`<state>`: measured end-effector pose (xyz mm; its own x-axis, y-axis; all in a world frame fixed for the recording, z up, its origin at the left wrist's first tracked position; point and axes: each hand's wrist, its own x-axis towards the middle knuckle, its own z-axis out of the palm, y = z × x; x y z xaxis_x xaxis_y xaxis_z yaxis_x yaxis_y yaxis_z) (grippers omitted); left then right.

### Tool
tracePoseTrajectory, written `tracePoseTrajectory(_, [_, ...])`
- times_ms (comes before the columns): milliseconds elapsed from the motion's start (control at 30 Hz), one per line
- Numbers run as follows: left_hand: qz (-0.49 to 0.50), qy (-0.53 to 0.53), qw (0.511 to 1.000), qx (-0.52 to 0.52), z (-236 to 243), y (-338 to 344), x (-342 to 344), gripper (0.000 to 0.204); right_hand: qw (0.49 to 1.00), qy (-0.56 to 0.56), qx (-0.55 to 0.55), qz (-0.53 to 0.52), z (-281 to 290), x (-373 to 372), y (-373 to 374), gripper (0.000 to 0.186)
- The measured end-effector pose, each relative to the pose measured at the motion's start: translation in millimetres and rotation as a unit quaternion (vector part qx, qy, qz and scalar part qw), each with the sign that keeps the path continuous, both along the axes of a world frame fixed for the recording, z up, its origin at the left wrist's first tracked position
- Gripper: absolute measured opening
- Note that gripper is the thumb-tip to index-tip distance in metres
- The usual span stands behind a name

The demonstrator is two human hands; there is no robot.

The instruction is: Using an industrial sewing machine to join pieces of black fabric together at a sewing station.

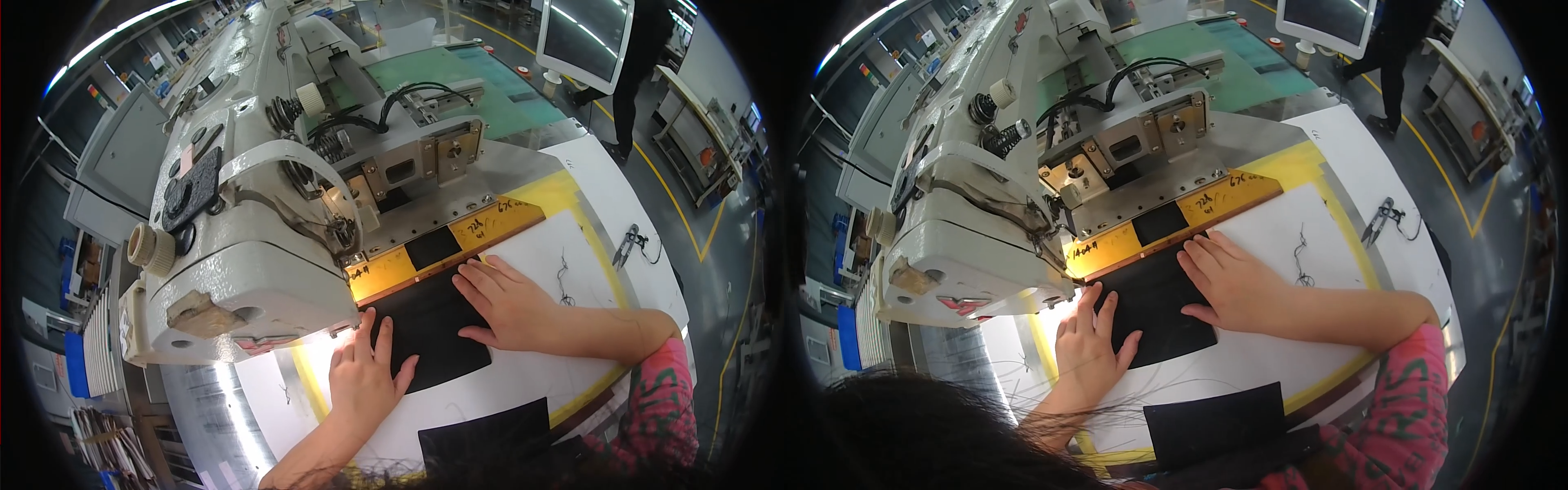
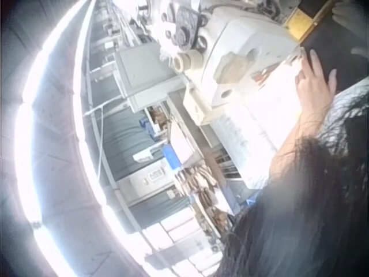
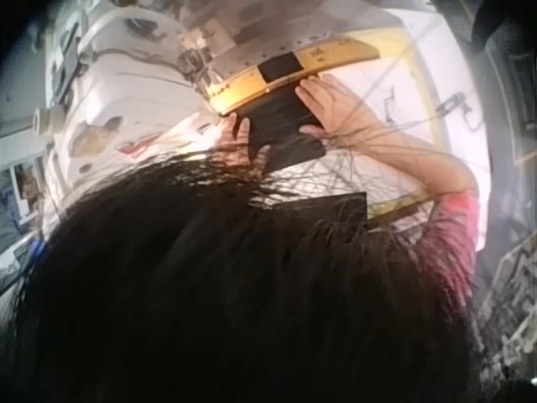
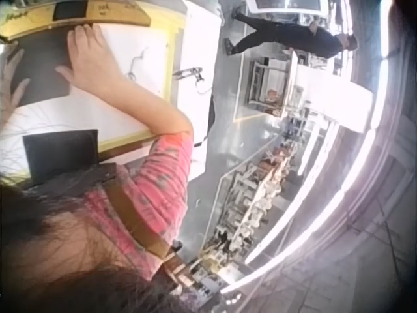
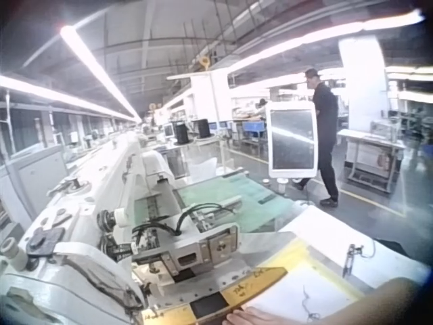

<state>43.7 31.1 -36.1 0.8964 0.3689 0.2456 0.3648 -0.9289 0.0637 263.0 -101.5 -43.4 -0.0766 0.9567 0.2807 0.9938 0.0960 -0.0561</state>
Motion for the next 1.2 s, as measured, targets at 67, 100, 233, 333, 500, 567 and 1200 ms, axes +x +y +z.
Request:
tracePoseTrajectory(67, [-0.008,-0.003,1.000,0.010,1.8,-0.1,1.4,0.058,1.000,0.001,0.000,0.008,0.3,2.0,-0.3,0.067])
tracePoseTrajectory(100, [-0.004,0.001,1.000,0.014,2.8,-0.7,1.1,0.058,1.000,0.001,-0.001,0.006,-0.2,2.5,-0.3,0.067])
tracePoseTrajectory(233, [-0.006,0.000,1.000,0.022,2.6,0.3,1.5,0.058,1.000,0.002,-0.010,0.007,-0.8,2.3,-0.4,0.068])
tracePoseTrajectory(333, [-0.007,0.001,0.999,0.032,2.6,-0.4,2.4,0.058,1.000,-0.003,-0.016,0.009,-2.6,3.4,-0.1,0.068])
tracePoseTrajectory(500, [-0.002,0.001,1.000,0.028,2.7,-2.4,3.8,0.058,1.000,-0.010,0.015,0.018,-4.8,7.7,-1.2,0.068])
tracePoseTrajectory(567, [0.000,0.000,1.000,0.030,5.1,-4.1,3.4,0.058,0.999,-0.009,-0.017,0.027,-5.1,7.0,-0.7,0.068])
tracePoseTrajectory(1200, [0.045,-0.022,0.998,0.034,21.8,-11.2,-27.4,0.053,0.996,-0.070,0.000,0.050,11.8,-23.6,2.9,0.070])
